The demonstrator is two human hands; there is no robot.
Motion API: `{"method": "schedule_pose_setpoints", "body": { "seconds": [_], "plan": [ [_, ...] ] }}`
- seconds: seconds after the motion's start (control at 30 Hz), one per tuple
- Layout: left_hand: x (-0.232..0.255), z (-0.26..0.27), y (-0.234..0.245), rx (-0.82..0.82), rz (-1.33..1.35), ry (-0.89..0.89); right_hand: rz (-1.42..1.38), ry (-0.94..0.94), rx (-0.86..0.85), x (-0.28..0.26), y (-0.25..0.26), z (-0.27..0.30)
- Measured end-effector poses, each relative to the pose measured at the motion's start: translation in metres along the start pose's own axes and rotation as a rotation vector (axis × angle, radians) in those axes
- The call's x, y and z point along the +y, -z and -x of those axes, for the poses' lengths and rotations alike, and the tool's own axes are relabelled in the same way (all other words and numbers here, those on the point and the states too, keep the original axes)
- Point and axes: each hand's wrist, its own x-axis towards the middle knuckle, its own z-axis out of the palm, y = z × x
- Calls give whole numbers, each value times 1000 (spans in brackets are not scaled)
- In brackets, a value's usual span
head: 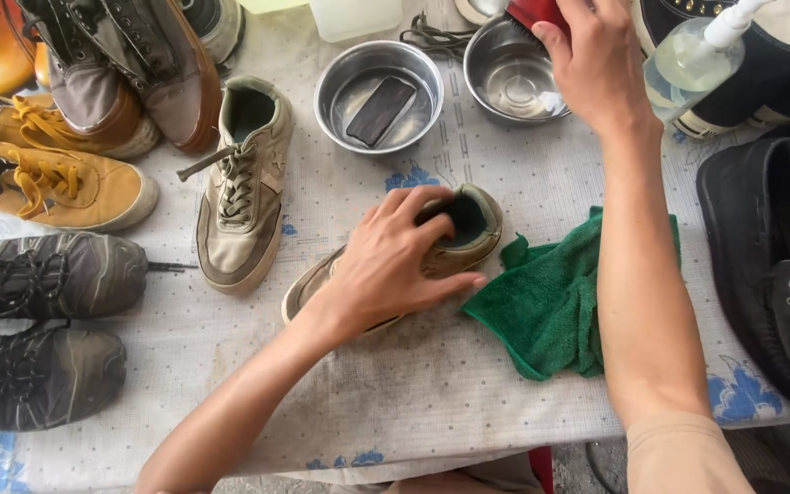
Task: The person removes the insole from a beige sneaker, dips a red brush into a bowl of water, and scrubs the interior of the shoe. They then use a green cloth to wipe the exterior of the sneaker.
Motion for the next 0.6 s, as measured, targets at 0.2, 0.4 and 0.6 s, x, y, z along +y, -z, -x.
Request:
{"method": "schedule_pose_setpoints", "body": {
  "seconds": [0.2, 0.4, 0.6],
  "plan": [
    [12, -26, -22, -23, -89, 158, -27, -5, 8, 1, 2, 1],
    [0, -31, -26, -72, -200, 109, 24, -13, 12, 10, -6, 3],
    [-18, -33, -33, -49, -280, 13, 12, -58, -53, 9, -6, 5]
  ]
}}
